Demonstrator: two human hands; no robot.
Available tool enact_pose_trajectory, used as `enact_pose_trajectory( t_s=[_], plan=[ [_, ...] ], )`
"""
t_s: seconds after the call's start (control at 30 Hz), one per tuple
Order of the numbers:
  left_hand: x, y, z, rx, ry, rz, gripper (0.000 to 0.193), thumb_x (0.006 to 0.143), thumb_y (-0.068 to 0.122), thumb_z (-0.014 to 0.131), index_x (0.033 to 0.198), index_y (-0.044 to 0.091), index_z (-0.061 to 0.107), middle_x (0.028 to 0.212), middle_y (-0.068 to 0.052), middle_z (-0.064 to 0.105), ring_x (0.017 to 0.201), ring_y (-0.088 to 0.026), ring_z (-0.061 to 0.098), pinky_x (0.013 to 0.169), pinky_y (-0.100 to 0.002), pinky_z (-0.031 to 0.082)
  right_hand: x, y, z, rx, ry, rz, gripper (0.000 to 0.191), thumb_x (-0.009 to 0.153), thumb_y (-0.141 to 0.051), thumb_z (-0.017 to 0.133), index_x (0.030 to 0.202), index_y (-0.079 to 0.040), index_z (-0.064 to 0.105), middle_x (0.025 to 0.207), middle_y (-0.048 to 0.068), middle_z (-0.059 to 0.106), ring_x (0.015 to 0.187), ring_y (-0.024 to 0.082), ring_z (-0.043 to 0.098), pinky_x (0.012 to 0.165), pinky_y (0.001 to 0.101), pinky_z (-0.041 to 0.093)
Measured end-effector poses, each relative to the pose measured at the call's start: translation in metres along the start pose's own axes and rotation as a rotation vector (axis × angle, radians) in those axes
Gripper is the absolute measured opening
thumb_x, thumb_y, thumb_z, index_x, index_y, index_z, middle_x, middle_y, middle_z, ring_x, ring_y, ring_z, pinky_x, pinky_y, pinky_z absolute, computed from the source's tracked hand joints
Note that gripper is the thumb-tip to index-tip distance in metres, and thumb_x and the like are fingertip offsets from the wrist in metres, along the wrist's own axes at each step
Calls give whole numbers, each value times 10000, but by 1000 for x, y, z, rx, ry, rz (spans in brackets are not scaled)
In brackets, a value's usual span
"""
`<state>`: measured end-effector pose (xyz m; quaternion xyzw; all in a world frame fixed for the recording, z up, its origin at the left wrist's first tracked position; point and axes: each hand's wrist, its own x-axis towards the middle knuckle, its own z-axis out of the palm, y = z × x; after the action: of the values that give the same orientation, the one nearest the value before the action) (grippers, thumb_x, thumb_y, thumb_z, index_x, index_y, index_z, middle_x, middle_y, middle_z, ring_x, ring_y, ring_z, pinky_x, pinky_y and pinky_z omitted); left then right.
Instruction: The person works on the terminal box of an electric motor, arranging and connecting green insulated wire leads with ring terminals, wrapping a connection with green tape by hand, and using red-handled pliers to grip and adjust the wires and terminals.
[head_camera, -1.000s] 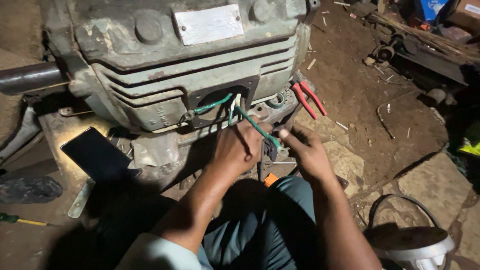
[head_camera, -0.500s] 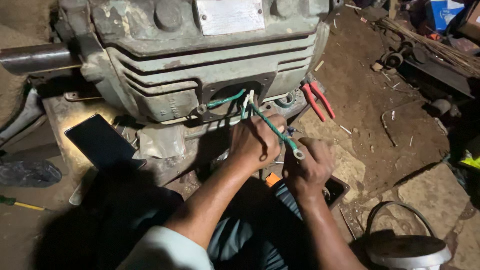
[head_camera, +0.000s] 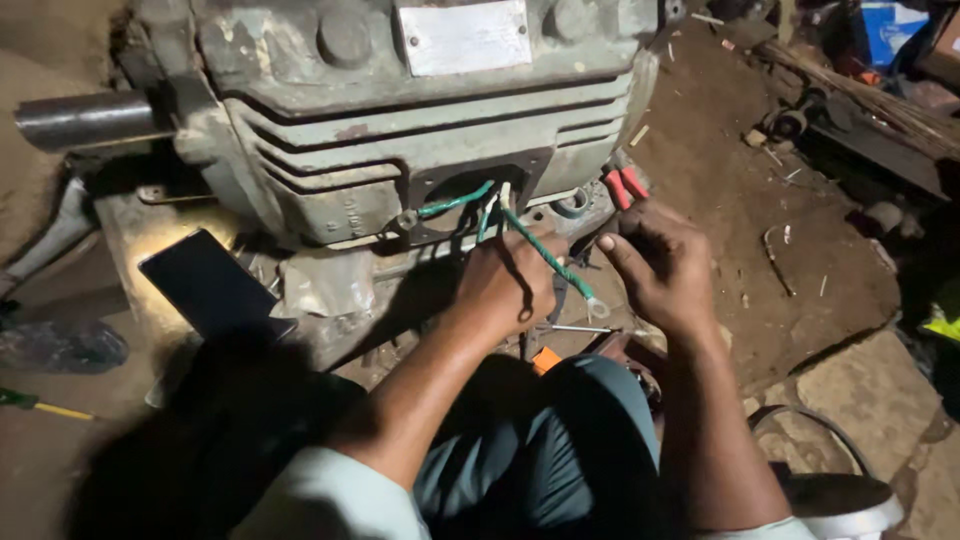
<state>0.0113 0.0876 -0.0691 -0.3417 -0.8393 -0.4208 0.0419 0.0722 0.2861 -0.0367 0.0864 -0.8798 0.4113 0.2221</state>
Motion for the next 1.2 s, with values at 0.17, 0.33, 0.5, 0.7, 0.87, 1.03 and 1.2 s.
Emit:
enact_pose_trajectory(
  t_s=[0.17,0.33,0.5,0.7,0.87,1.03,1.2],
  plan=[
    [4,12,10,-135,138,-92,118,888,142,634,939,45,679,892,-205,699,906,-447,669,738,-544,506,-34,-28,12,-292,105,-309,85,865,-19,697,948,2,703,878,112,625,824,265,625,744,339,477],
    [2,2,1,-267,58,-19,199,823,75,582,998,52,672,901,-209,689,893,-414,690,746,-500,539,-34,-1,43,326,336,578,152,954,-130,691,866,-7,674,738,54,646,683,171,588,613,299,451],
    [0,-2,-6,-30,29,33,163,825,73,606,967,50,680,961,-223,691,915,-446,665,747,-520,525,2,-6,27,181,302,70,109,1007,-62,663,978,15,592,870,58,543,812,161,527,729,310,435],
    [3,7,10,-148,170,0,97,905,123,634,927,30,648,910,-222,686,935,-452,656,749,-519,500,-64,-40,45,-68,202,-120,63,958,-54,643,976,-7,605,900,81,576,863,181,573,796,293,456],
    [2,-2,-3,-322,3,-103,228,772,90,623,994,76,673,884,-213,693,860,-416,688,725,-487,529,-29,29,50,721,421,620,83,976,-158,642,940,-84,631,765,19,549,655,135,506,570,279,401],
    [-3,-7,-5,0,1,94,162,816,52,605,967,69,660,988,-179,699,963,-403,685,817,-496,544,18,54,-18,554,597,300,130,1067,-153,598,962,-82,571,757,18,551,648,117,522,576,282,431],
    [-5,-3,15,-36,207,144,226,827,46,577,1030,62,674,1111,-211,692,1003,-433,664,836,-507,540,-33,41,-18,368,491,220,202,1125,-142,645,968,-21,607,833,61,611,717,137,569,635,306,462]
  ],
)
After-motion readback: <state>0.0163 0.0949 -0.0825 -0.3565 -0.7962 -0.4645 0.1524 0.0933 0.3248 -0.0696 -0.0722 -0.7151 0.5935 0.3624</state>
